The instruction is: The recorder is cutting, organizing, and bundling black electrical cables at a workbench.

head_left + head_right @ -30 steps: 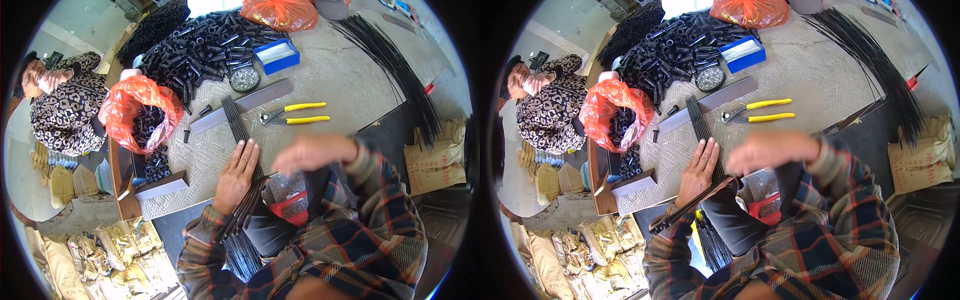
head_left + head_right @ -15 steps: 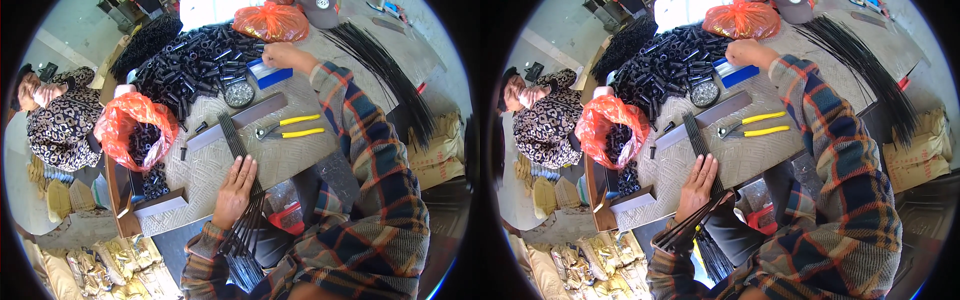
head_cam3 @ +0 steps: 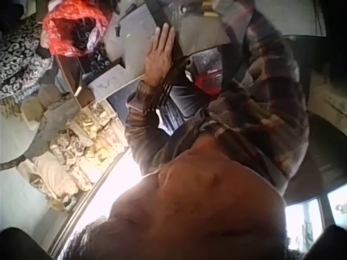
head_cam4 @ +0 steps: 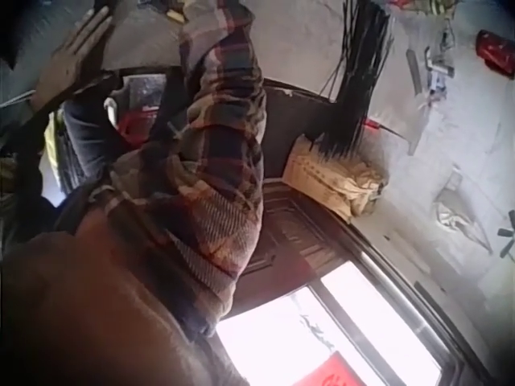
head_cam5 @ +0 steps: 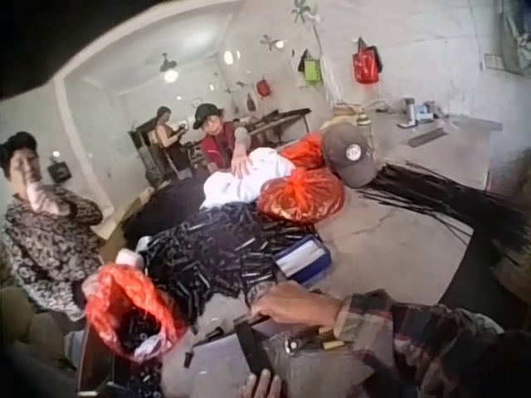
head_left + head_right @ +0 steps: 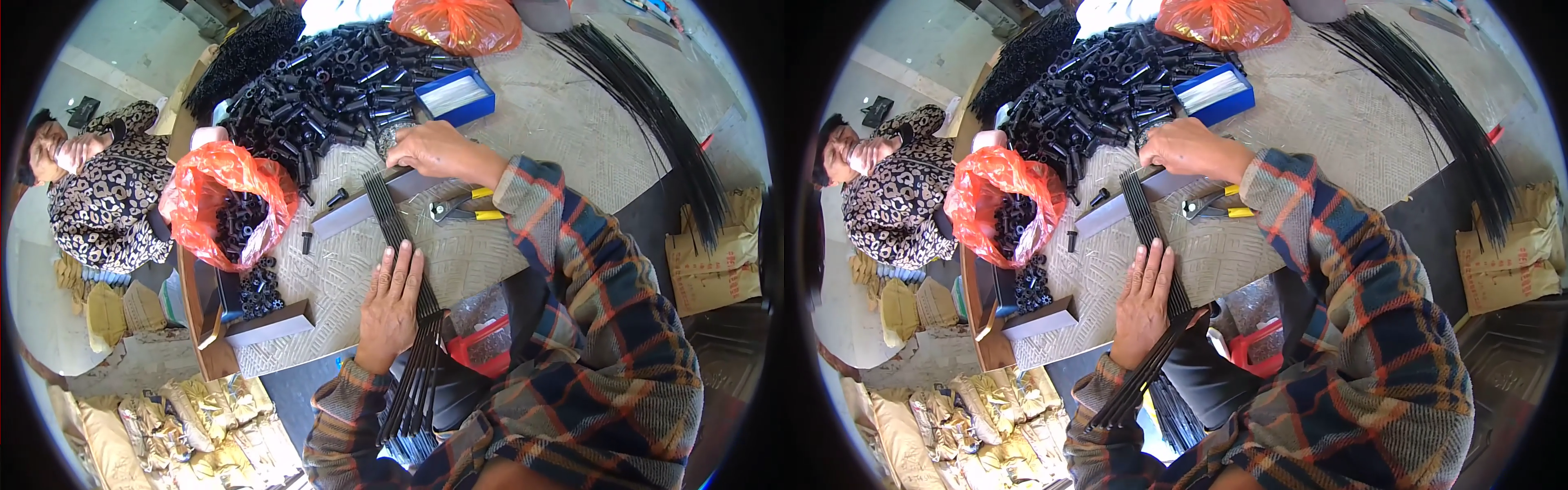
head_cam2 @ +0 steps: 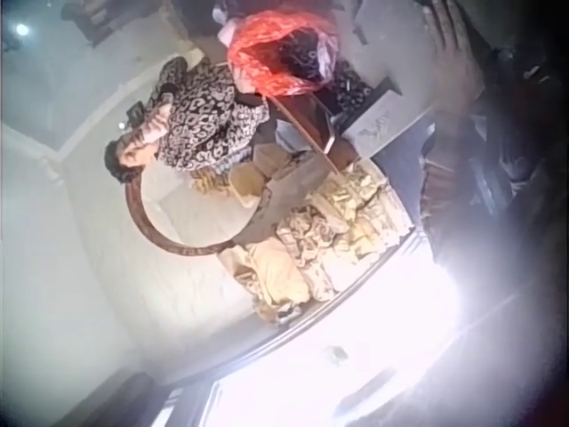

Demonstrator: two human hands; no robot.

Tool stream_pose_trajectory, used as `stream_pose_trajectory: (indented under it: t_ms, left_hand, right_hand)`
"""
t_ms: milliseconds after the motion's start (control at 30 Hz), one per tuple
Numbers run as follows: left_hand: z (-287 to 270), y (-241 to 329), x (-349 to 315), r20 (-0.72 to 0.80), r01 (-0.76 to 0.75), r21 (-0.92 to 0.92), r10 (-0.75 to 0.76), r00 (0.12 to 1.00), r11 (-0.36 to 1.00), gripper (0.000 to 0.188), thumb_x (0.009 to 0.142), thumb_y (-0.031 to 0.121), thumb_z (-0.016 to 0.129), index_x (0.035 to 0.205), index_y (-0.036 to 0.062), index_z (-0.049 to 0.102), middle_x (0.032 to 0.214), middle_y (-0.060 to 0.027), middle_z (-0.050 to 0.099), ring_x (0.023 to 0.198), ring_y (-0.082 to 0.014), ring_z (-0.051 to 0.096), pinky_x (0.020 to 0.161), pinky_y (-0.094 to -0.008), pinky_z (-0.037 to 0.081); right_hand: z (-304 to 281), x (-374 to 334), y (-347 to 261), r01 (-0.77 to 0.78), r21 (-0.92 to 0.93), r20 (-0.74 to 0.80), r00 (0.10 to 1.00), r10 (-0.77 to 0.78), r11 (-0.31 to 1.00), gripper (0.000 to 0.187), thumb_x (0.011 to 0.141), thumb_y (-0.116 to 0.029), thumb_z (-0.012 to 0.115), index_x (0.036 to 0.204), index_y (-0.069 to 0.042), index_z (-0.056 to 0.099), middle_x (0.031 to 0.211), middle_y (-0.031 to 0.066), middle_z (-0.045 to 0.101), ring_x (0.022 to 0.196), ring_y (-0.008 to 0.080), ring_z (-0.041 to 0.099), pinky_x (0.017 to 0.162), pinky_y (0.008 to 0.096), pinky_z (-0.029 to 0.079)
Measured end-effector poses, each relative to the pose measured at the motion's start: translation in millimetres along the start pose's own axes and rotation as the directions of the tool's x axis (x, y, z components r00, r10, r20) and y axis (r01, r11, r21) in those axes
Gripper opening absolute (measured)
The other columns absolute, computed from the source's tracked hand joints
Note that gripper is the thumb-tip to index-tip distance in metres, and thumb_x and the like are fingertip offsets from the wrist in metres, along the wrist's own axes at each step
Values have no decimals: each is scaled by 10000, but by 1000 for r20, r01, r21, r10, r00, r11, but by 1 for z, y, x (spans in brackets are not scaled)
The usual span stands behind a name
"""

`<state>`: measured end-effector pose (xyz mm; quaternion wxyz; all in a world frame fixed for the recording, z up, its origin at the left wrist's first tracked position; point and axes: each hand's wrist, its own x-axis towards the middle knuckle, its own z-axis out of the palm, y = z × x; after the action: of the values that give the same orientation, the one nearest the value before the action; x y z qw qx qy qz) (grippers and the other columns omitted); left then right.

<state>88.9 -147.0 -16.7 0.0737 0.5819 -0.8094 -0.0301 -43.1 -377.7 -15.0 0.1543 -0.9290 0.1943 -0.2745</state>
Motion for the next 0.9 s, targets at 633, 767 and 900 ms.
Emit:
stream_pose_trajectory:
  t_ms: [633, 767, 900]
  left_hand:
    - [1, -3, 0, -20, -16, -17, 16, 1000, 1000, 607, 802, 236, 508, 1341, 35, 313, 1403, -144, 281, 1296, -340, 259, 1033, -423, 263]
    - [-3, 0, 3, -48, -39, -95, 35, 998, 995, 768, 745, 455, 585, 1332, 32, 326, 1391, -150, 297, 1291, -344, 264, 1028, -424, 269]
    - [-2, 1, 3, -76, -75, -30, 73, 994, 997, 876, 656, 502, 679, 1262, -56, 383, 1318, -223, 374, 1239, -398, 331, 1010, -431, 301]
  right_hand:
    - [-2, 0, 1, -41, -49, 38, 998, 43, 998, 143, 754, -109, 579, 854, -152, 673, 796, 72, 628, 756, 285, 612, 612, 402, 477]
    - [3, -3, 4, -2, -50, -18, 1000, 1, 999, 113, 769, -122, 569, 828, -144, 663, 762, 68, 609, 733, 285, 607, 591, 410, 467]
    - [0, -2, -1, 17, -80, -16, 1000, -19, 997, 104, 779, -135, 561, 822, -144, 656, 765, 63, 596, 716, 283, 604, 572, 413, 458]
